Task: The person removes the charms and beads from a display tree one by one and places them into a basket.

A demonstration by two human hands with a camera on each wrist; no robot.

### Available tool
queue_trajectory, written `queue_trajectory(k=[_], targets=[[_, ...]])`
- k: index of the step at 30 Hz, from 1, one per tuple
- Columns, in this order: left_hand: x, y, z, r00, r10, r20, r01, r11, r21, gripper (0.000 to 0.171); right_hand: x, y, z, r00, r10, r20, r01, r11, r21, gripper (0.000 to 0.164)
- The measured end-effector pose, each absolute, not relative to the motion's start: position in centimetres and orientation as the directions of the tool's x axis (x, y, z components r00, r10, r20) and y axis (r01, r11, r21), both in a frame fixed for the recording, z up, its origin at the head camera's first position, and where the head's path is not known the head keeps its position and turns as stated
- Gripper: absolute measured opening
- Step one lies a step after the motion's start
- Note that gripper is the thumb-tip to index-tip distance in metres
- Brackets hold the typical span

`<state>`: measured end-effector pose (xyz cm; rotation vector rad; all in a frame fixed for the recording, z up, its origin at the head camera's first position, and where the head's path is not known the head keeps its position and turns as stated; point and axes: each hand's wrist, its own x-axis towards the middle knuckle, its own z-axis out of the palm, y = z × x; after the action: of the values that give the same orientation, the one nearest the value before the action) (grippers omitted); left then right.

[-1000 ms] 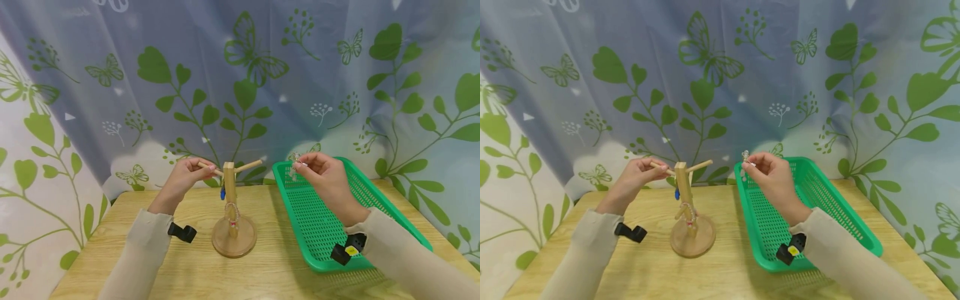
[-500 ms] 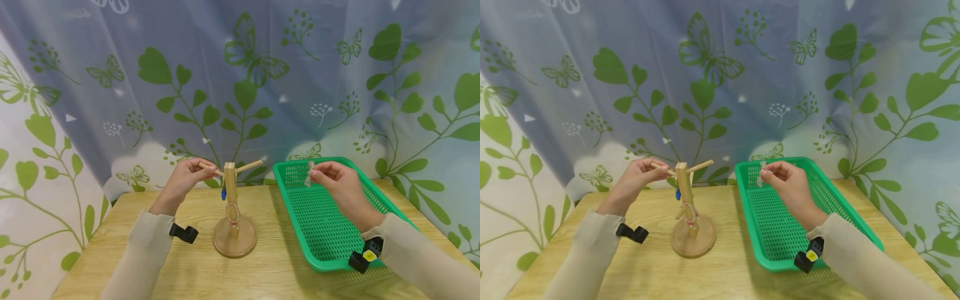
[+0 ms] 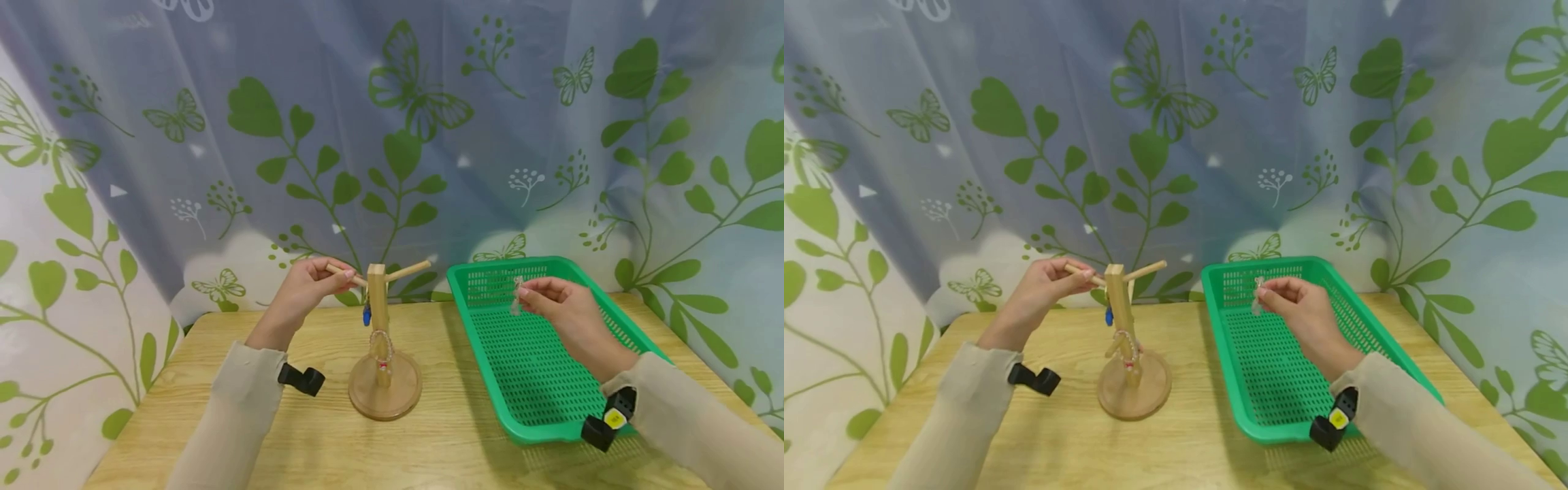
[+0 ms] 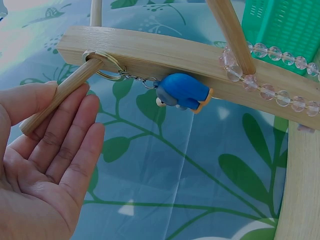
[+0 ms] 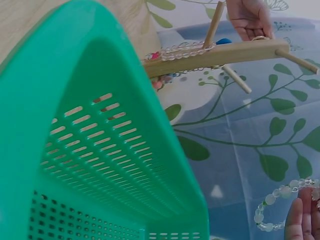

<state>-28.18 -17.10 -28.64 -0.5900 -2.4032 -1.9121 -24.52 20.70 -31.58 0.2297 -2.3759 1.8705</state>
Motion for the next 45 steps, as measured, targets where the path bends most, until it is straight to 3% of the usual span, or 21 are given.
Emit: queue_trajectory(k=[14,23,33,45], targets=[[-28.2,-17.1,-28.6,-0.924,0.287,0.25,0.307,0.173,0.936,0.025,-25.7,21.5,-33.1,-0.995,-0.044,0.092,-0.101,0.281,-0.954,0.038],[-28.1,-16.8,-28.6,-0.93,0.279,0.24,0.296,0.179,0.938,0.025,-26.5,22.8,-34.2,-0.995,-0.042,0.091,-0.098,0.236,-0.967,0.036],[-28.1,-16.9,-28.7,-0.927,0.281,0.25,0.305,0.175,0.936,0.025,-27.6,23.7,-34.2,-0.995,-0.103,-0.013,-0.009,0.214,-0.977,0.036],[-28.2,-17.0,-28.7,-0.929,0.279,0.243,0.297,0.171,0.94,0.024,-28.9,23.9,-35.1,-0.994,-0.104,-0.039,0.007,0.287,-0.958,0.046]])
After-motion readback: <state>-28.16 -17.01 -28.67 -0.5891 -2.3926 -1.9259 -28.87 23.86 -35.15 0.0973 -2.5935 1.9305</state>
